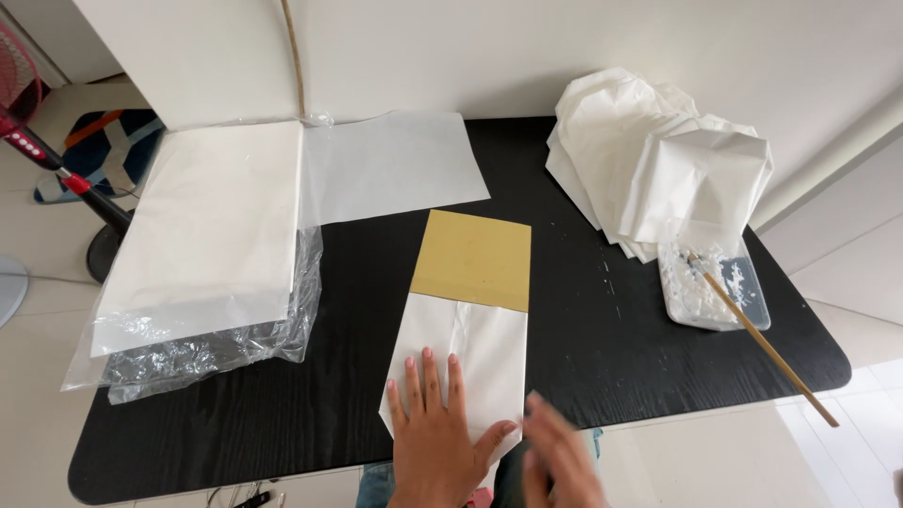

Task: The person folds a white paper sheet over a cardboard template, then uses a brush to apply a white paste along the folded edges to secure them. They press the glued sections flat and repeat the process on different sides of the paper structure.

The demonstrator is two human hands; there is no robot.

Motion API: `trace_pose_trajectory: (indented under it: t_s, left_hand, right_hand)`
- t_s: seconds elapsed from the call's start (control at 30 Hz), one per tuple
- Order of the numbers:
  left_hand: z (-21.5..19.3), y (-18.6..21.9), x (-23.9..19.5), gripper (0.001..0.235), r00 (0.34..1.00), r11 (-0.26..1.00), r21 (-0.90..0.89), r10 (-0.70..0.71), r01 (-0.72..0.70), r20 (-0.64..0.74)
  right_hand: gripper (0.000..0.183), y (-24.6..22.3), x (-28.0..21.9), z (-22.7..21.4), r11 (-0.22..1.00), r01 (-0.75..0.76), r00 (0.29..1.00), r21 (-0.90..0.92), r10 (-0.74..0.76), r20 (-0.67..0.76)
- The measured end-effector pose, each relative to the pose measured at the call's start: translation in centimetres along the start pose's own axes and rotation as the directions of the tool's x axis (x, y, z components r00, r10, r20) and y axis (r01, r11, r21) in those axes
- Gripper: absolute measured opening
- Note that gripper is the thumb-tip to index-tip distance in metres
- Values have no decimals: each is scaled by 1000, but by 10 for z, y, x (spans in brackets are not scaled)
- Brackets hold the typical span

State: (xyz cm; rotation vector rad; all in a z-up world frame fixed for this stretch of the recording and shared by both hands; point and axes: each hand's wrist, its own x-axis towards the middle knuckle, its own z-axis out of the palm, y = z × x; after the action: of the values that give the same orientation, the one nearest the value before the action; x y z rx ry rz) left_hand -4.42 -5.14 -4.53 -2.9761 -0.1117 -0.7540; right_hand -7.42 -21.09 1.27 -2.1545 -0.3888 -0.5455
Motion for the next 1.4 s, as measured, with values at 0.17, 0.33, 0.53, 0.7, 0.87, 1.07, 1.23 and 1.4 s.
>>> trace_pose_trajectory:
  t_s: [0.17,0.33,0.53,0.7,0.87,1.07,1.23,1.4]
  left_hand:
    - [3,1,1,138,994,997,72,-1,9,-106]
    - [-1,1,7,149,982,995,99,11,8,-188]
    - [-5,2,6,146,984,994,106,10,9,-179]
    - [18,2,3,169,990,990,144,14,7,-140]
    - [44,1,8,104,948,993,116,12,26,-317]
    - [48,0,16,52,896,983,183,69,14,-438]
    - [48,2,16,49,904,985,174,56,20,-424]
    - [49,4,14,57,943,988,152,24,28,-331]
  right_hand:
    - [35,28,84,-15,992,42,994,-115,-30,101]
    - [48,41,192,20,968,-168,896,-187,229,380]
    - [58,105,265,96,896,-7,839,-445,248,485]
    - [43,148,266,124,834,59,948,-548,124,291]
    - [68,138,271,112,857,-51,903,-513,259,342]
    - [68,132,278,111,850,-72,901,-521,279,332]
    - [60,123,283,94,868,-13,980,-497,109,166]
    - [27,70,282,34,991,127,988,30,-129,84]
